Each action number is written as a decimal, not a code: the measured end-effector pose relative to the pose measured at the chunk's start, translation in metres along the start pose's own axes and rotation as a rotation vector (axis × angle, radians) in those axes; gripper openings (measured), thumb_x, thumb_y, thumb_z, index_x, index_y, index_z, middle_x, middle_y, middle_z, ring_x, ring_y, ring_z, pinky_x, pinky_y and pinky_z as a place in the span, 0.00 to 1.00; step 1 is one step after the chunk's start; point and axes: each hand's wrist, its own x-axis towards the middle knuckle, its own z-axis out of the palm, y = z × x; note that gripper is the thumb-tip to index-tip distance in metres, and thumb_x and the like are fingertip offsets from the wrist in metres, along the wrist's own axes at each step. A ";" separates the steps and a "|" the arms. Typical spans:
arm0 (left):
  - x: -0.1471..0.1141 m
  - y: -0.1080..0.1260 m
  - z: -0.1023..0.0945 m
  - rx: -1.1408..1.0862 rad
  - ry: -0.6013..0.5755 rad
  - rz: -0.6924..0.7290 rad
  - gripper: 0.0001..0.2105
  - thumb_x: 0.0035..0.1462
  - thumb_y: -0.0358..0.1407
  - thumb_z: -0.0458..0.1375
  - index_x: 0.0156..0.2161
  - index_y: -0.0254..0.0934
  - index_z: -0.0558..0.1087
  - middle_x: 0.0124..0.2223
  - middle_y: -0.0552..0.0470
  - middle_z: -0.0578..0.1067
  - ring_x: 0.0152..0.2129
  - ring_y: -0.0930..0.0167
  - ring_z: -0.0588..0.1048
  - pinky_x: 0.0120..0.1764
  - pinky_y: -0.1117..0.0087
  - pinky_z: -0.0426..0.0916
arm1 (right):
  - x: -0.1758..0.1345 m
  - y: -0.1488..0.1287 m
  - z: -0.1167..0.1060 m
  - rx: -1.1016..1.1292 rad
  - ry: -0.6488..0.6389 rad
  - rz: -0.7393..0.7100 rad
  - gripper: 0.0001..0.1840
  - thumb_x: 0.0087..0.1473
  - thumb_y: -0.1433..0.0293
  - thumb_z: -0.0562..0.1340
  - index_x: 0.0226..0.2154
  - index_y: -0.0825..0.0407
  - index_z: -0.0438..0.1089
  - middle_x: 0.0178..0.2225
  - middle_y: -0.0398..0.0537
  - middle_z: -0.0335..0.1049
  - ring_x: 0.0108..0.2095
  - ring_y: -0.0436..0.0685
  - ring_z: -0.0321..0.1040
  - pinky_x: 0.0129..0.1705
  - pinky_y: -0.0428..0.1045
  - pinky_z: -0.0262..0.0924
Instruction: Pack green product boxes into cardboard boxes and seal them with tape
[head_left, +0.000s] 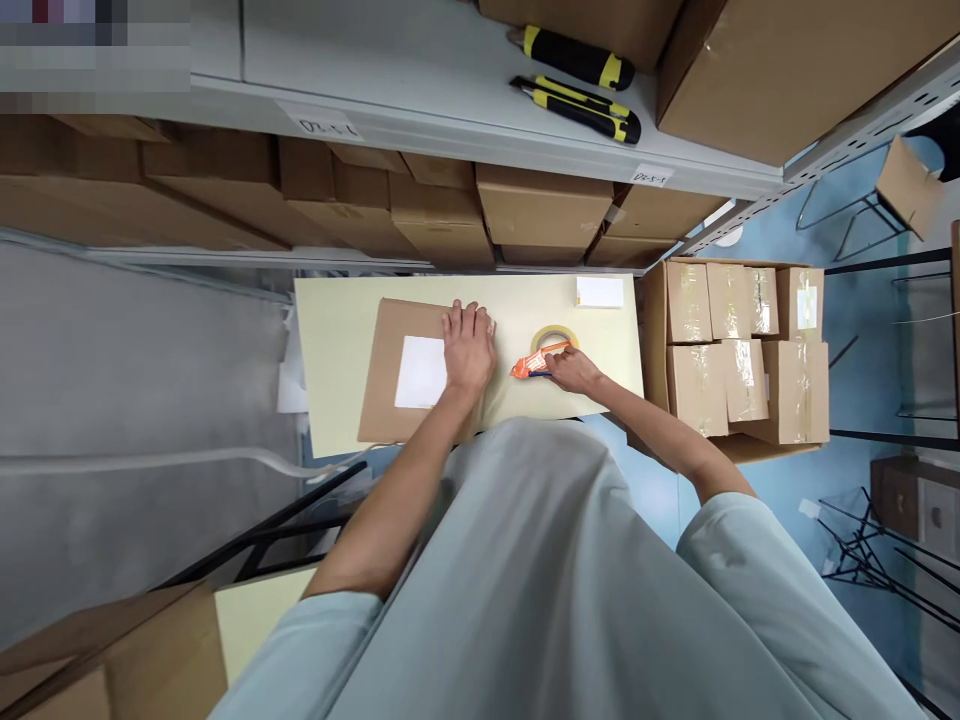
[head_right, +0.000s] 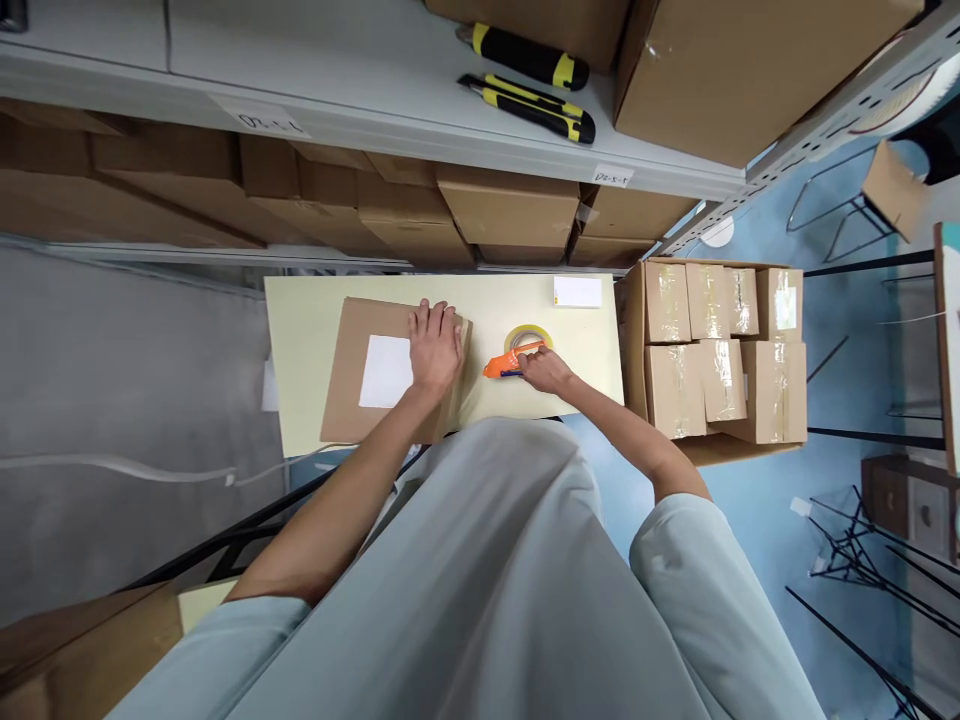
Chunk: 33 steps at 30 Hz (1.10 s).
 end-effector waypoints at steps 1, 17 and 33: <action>-0.004 -0.005 -0.002 0.014 -0.015 0.024 0.26 0.79 0.39 0.42 0.71 0.31 0.69 0.77 0.31 0.68 0.82 0.52 0.50 0.81 0.37 0.39 | 0.000 -0.001 0.000 0.002 -0.001 -0.022 0.25 0.79 0.65 0.49 0.65 0.69 0.63 0.51 0.75 0.83 0.53 0.72 0.83 0.61 0.60 0.61; -0.041 -0.015 -0.005 0.036 -0.096 0.231 0.25 0.78 0.37 0.44 0.70 0.33 0.71 0.74 0.32 0.72 0.80 0.52 0.56 0.80 0.36 0.46 | 0.004 -0.010 -0.017 0.024 0.029 -0.166 0.22 0.75 0.75 0.49 0.63 0.68 0.66 0.52 0.75 0.83 0.52 0.69 0.83 0.63 0.61 0.61; -0.011 0.001 -0.009 -0.024 0.229 -0.247 0.25 0.76 0.36 0.44 0.71 0.32 0.69 0.74 0.32 0.69 0.81 0.54 0.52 0.81 0.41 0.37 | -0.014 -0.082 -0.015 0.368 0.010 0.440 0.32 0.79 0.63 0.51 0.69 0.75 0.61 0.50 0.78 0.81 0.50 0.71 0.83 0.53 0.60 0.73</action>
